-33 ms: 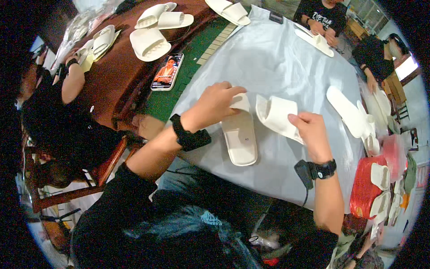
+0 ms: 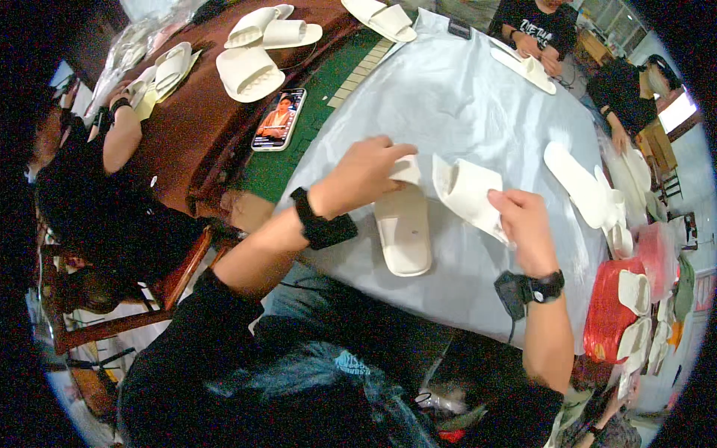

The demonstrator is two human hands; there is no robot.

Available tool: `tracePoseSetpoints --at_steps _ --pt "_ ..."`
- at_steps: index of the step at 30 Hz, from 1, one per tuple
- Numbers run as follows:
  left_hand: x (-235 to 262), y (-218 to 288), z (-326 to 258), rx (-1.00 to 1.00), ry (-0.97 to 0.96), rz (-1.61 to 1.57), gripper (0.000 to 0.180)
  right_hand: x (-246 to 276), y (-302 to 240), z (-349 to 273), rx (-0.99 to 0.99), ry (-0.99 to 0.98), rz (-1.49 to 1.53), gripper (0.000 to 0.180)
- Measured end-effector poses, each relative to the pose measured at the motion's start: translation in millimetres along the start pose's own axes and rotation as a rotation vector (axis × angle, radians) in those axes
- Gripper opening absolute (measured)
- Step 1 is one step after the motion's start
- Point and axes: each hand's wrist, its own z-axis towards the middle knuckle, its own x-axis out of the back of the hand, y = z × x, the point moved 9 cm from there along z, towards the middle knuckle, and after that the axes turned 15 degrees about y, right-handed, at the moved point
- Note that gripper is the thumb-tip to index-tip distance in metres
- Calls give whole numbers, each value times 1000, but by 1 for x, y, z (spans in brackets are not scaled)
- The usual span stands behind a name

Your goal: Inspecting and matching components for white and pink slippers in a manufacturing workshop.

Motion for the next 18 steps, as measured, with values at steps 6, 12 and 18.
tracePoseSetpoints --at_steps 6,12,18 --pt "-70 49 39 -119 -75 -184 53 1 -21 -39 -342 -142 825 23" --pt "-52 -35 50 200 -38 -368 43 -36 -56 -75 -208 -340 752 36" --pt "32 -57 1 267 89 -171 44 -25 -27 -46 38 -107 152 42"
